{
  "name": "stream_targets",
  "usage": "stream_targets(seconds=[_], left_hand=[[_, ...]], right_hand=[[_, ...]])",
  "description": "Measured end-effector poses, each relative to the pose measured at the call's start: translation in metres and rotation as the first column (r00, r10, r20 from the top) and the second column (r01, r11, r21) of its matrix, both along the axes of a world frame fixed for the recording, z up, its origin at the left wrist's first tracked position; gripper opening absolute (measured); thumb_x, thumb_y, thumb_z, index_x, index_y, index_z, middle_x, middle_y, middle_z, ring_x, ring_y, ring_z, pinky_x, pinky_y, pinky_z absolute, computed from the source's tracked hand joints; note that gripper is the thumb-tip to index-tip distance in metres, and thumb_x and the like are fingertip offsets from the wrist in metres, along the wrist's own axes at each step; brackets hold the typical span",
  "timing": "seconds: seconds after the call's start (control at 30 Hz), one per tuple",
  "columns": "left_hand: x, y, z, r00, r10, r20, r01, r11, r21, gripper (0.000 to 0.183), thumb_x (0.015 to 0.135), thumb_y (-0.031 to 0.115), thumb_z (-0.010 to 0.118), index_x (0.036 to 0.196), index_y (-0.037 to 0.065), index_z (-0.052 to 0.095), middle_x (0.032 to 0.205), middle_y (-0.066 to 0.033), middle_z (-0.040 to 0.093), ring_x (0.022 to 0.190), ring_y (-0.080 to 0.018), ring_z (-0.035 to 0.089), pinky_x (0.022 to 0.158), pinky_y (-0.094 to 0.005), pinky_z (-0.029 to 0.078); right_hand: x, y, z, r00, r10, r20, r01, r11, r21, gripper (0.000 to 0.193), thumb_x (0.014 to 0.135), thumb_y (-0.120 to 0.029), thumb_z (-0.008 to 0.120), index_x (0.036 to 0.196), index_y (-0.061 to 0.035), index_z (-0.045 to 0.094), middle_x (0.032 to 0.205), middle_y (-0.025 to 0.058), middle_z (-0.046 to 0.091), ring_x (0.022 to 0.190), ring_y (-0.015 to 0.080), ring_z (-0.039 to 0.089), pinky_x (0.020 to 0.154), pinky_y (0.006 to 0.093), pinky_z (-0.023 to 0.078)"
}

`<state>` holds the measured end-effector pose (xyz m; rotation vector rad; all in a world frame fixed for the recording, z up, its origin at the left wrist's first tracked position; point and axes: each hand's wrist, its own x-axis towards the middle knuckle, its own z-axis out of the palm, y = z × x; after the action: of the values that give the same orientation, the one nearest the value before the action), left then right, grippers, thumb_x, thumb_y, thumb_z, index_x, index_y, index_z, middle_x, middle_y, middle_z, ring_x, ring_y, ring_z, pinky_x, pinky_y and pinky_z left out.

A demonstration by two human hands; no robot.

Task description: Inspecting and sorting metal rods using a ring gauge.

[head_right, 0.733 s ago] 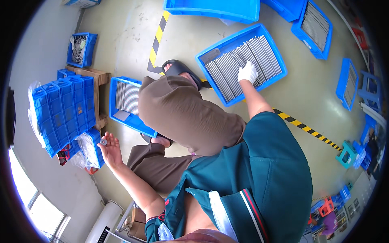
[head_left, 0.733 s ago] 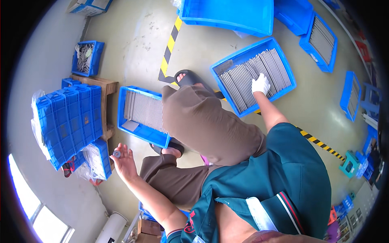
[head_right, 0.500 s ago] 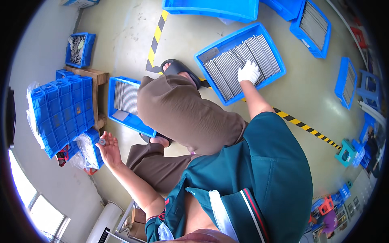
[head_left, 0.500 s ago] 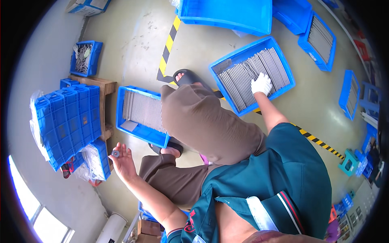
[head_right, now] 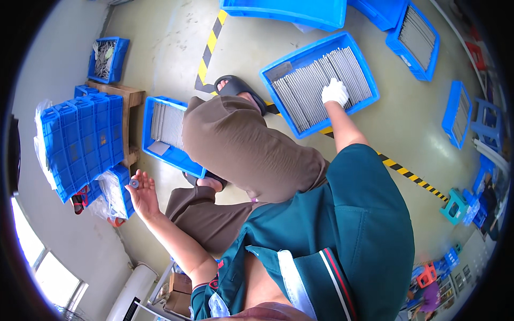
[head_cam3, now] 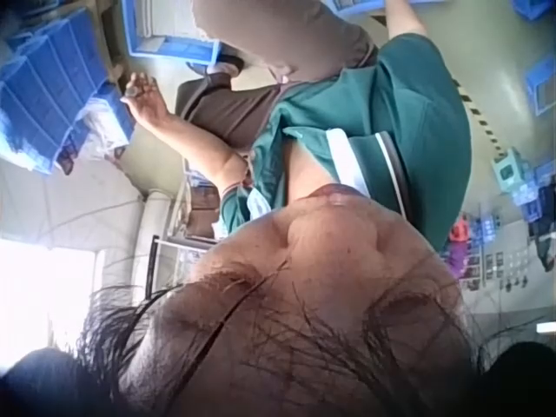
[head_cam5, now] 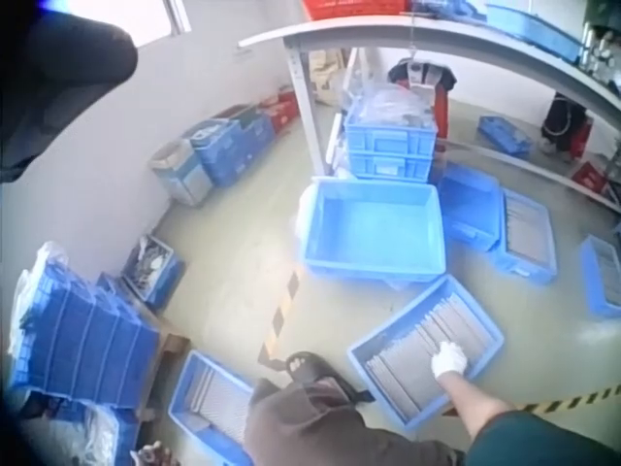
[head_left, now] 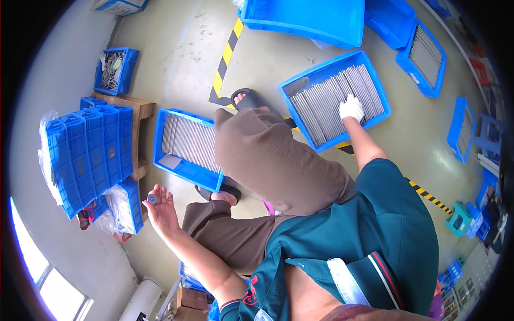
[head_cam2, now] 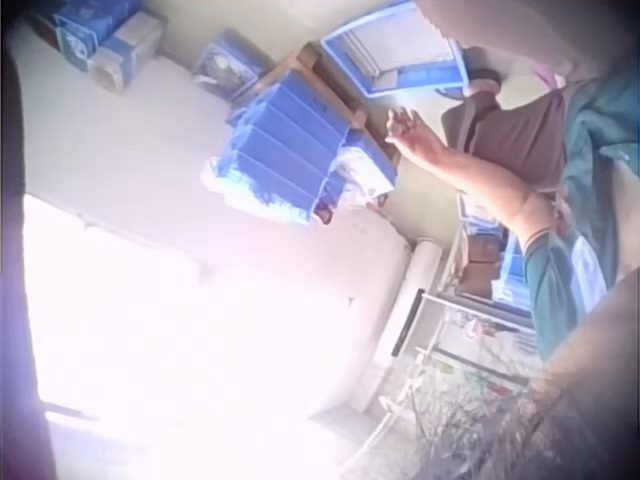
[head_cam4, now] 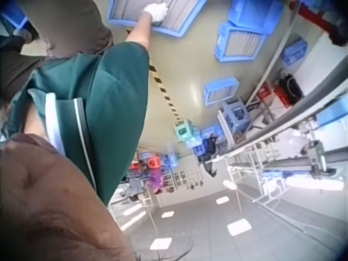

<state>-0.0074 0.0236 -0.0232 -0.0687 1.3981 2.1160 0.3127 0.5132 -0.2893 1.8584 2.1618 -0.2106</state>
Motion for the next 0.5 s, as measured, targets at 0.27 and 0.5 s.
stream_targets(seconds=[0.27,0.5], left_hand=[[0.000,0.000,-0.001,1.000,-0.017,-0.010,0.017,1.000,-0.017,0.038,0.093,0.039,0.051,0.112,0.006,0.055,0.125,-0.0088,0.054,0.114,-0.0230,0.049,0.095,-0.0377,0.038],[0.000,0.002,-0.001,1.000,0.010,0.008,-0.010,0.999,-0.049,0.037,0.092,0.039,0.052,0.110,0.007,0.056,0.124,-0.0085,0.054,0.113,-0.0224,0.050,0.095,-0.0374,0.038]], right_hand=[[-0.001,-0.016,-0.007,0.986,0.166,-0.034,-0.167,0.986,-0.011,0.029,0.079,-0.035,0.063,0.098,-0.0128,0.057,0.097,0.0115,0.061,0.093,0.0280,0.061,0.077,0.0409,0.051],[-0.005,-0.030,-0.005,0.986,0.153,-0.066,-0.160,0.981,-0.113,0.028,0.082,-0.031,0.060,0.103,-0.0129,0.053,0.097,0.0129,0.061,0.090,0.0302,0.063,0.073,0.0441,0.052]])
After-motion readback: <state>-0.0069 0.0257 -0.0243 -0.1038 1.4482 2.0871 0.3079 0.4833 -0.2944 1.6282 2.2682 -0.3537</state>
